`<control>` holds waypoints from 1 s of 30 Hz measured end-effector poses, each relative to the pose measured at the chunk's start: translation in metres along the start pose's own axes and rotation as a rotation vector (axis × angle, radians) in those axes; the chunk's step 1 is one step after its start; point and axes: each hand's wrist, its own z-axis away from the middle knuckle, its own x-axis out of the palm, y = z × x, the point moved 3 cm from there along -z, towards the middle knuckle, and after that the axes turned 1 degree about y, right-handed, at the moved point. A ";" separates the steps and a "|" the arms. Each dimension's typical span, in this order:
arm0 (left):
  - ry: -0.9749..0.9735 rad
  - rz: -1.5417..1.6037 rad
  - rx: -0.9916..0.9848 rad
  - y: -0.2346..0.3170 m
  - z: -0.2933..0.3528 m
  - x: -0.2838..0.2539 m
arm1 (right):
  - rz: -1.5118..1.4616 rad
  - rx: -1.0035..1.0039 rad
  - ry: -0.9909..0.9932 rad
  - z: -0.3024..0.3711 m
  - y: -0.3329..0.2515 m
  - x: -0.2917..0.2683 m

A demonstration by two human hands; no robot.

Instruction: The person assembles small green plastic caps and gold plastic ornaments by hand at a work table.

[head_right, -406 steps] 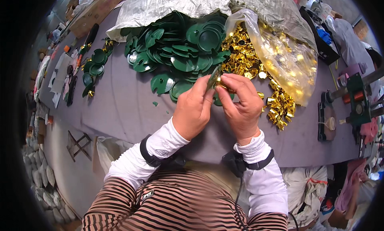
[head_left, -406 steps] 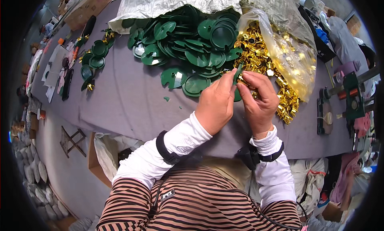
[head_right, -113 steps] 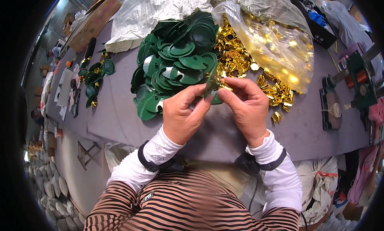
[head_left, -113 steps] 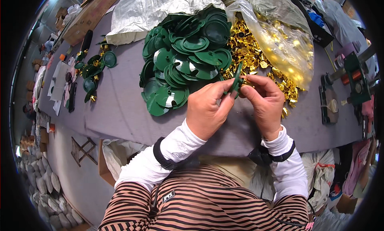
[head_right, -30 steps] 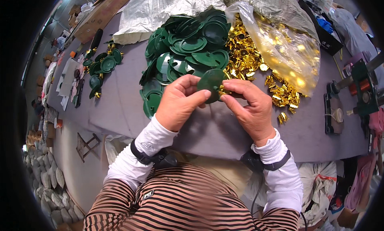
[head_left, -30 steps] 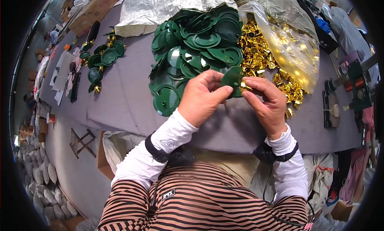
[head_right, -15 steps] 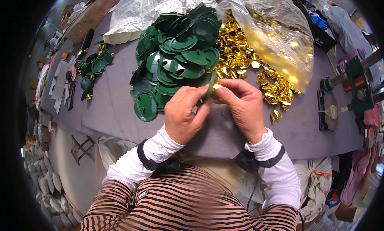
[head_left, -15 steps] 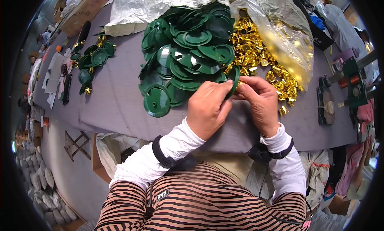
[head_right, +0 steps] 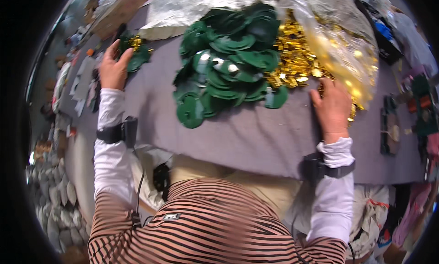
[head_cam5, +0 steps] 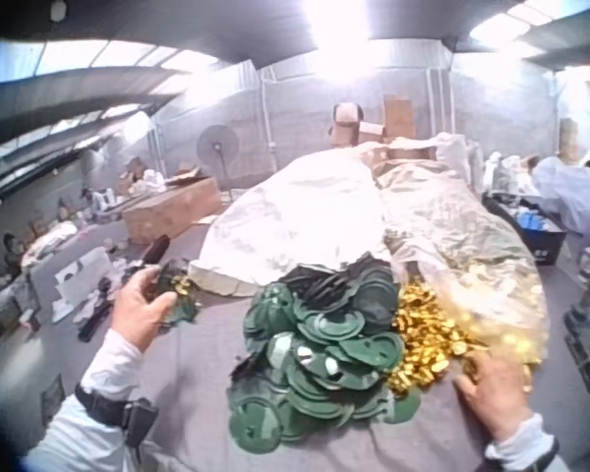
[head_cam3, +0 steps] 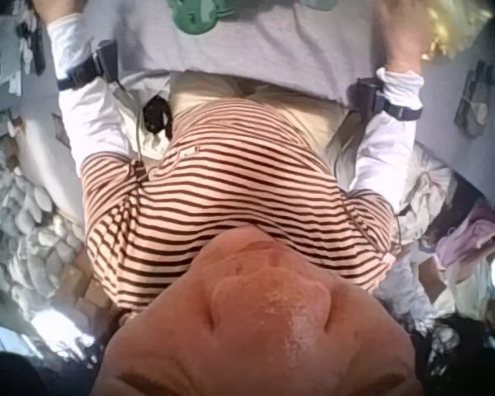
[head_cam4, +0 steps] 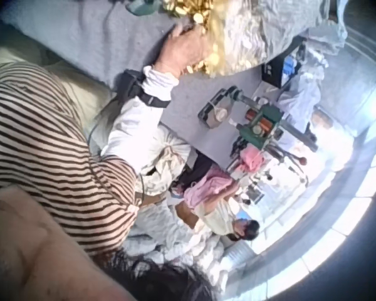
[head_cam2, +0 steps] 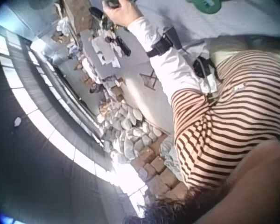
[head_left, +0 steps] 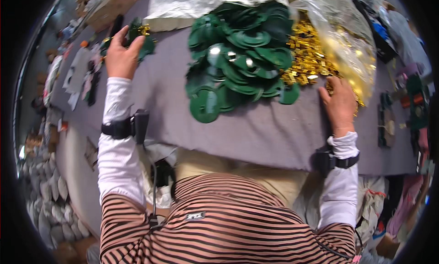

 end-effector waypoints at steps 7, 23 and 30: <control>-0.578 -0.061 0.014 0.081 0.121 0.011 | -0.363 -0.094 0.126 0.000 0.002 0.005; -0.656 0.428 -0.288 0.121 0.119 0.087 | -1.383 0.149 -0.177 0.019 -0.050 0.008; -0.501 0.309 0.082 0.140 0.132 0.091 | -1.613 0.153 -0.362 0.019 -0.063 0.001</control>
